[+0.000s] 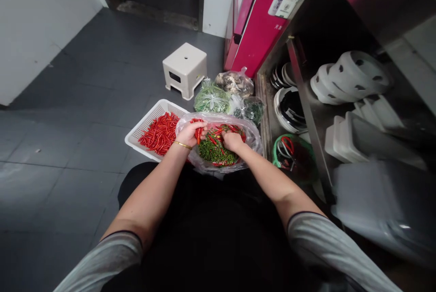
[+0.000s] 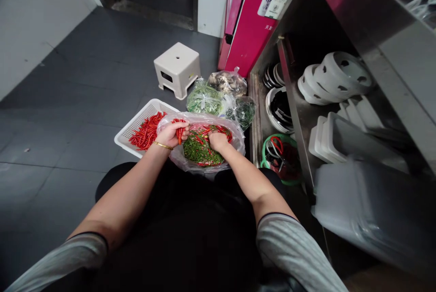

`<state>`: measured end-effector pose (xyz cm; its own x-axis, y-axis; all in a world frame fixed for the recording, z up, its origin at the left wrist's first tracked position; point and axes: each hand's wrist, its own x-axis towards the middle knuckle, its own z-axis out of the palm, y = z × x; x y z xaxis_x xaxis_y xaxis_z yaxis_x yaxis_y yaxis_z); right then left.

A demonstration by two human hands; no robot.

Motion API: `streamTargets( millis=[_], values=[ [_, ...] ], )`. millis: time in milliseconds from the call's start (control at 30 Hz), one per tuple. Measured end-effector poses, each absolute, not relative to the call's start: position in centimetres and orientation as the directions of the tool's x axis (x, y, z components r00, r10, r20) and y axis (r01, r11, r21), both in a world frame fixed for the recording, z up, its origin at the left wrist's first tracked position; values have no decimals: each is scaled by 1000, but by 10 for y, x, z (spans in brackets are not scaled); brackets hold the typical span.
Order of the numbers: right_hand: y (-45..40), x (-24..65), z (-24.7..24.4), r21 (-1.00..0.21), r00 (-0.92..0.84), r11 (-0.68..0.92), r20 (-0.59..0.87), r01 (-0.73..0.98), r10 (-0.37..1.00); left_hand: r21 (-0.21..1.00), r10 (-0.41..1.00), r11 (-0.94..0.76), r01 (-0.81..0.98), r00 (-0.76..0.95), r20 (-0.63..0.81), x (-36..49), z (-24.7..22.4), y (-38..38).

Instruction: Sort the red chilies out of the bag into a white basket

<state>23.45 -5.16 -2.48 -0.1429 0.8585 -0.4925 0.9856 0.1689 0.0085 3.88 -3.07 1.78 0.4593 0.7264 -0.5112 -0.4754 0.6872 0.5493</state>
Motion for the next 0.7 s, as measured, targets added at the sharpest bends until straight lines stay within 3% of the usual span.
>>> streamTargets(
  millis=[100, 300, 367, 533, 600, 700],
  values=[
    [-45, 230, -29, -21, -145, 157, -512, 987, 847, 621, 740, 666, -412, 470, -482, 40, 17, -33],
    [-36, 257, -5, -388, -237, 52, -446, 920, 863, 748, 758, 631, -204, 365, -540, 47, 12, -39],
    [-37, 260, -2, -350, -209, 38, -465, 936, 860, 753, 758, 631, -186, 355, -547, 49, 12, -39],
    [-46, 239, -21, -36, -56, 43, -548, 998, 835, 773, 783, 603, -196, 329, -528, 48, 13, -39],
    [-49, 233, -27, -22, -46, 41, -548, 999, 835, 774, 778, 612, -164, 300, -552, 48, 11, -39],
    [-52, 235, -18, -95, -84, 44, -474, 995, 876, 757, 756, 642, -124, 268, -597, 50, 5, -41]
  ],
)
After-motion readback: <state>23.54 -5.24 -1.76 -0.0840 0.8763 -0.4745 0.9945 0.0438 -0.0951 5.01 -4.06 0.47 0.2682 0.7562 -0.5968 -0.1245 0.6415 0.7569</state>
